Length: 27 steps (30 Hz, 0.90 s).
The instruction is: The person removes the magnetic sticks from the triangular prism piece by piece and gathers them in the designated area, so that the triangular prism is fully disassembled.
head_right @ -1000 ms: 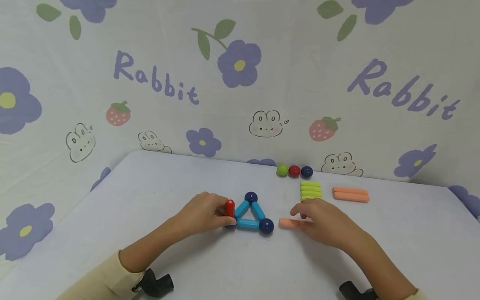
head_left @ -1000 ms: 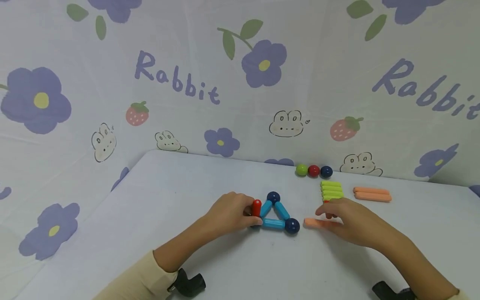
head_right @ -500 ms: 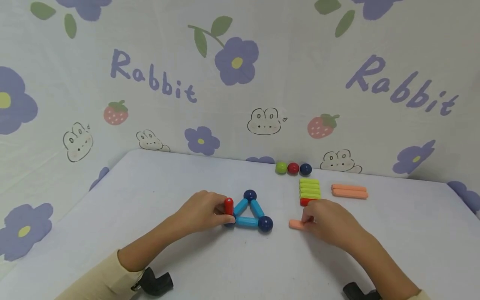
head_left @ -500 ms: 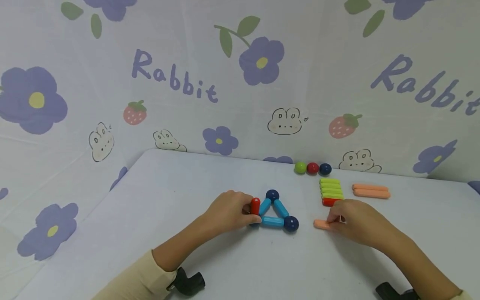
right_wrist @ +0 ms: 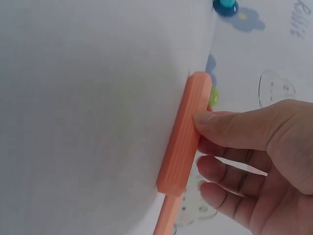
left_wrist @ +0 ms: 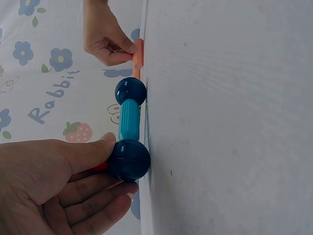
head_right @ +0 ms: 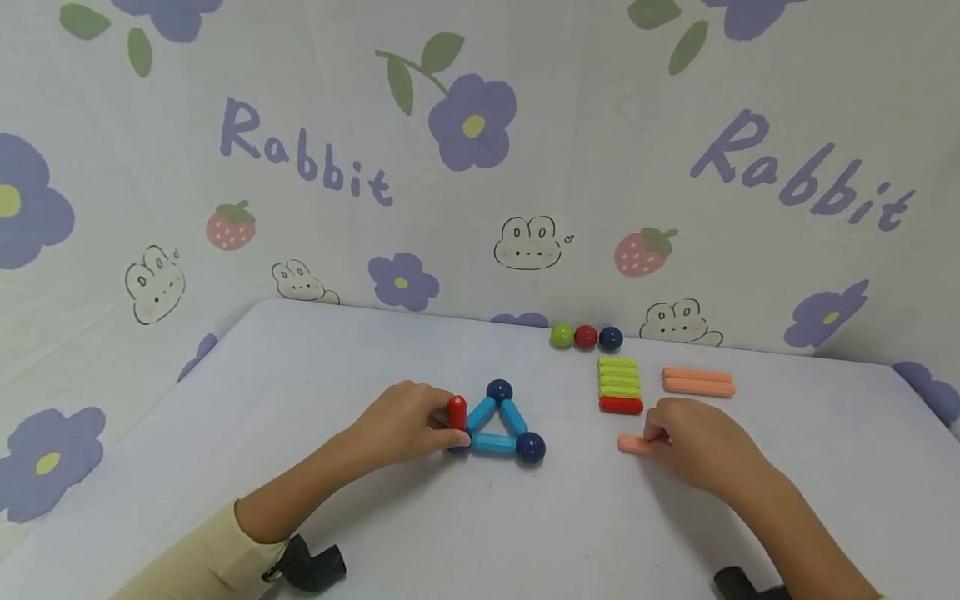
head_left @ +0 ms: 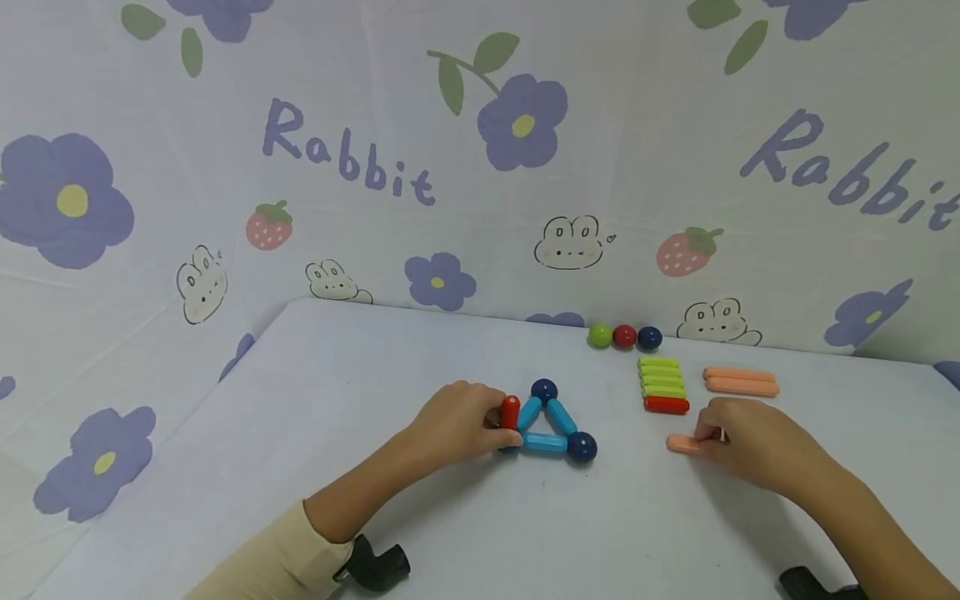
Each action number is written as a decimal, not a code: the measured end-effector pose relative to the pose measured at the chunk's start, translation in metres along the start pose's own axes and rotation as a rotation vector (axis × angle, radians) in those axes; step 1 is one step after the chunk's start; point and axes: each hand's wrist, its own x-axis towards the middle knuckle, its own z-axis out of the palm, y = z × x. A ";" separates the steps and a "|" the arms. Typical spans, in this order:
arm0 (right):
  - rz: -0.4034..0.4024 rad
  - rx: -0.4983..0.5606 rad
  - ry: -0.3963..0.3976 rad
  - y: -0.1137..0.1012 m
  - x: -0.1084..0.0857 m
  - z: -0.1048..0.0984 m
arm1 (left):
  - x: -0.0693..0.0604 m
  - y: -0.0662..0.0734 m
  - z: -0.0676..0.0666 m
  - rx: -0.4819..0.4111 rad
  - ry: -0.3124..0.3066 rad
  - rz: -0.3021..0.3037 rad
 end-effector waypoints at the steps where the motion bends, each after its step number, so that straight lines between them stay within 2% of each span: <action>1: 0.005 0.003 0.002 0.004 -0.001 -0.001 | 0.000 0.000 0.000 0.000 0.001 -0.001; 8: 0.062 -0.084 0.037 0.030 -0.005 -0.005 | 0.001 -0.001 -0.001 -0.008 0.001 -0.007; 15: 0.132 -0.162 0.006 0.049 0.004 -0.013 | 0.001 -0.001 -0.002 -0.003 0.001 -0.006; 21: 0.114 -0.157 0.007 0.061 0.012 -0.015 | 0.001 -0.001 -0.003 -0.004 0.003 0.000; 27: 0.163 -0.105 -0.045 0.065 0.009 -0.017 | 0.001 -0.002 0.000 -0.011 -0.001 0.001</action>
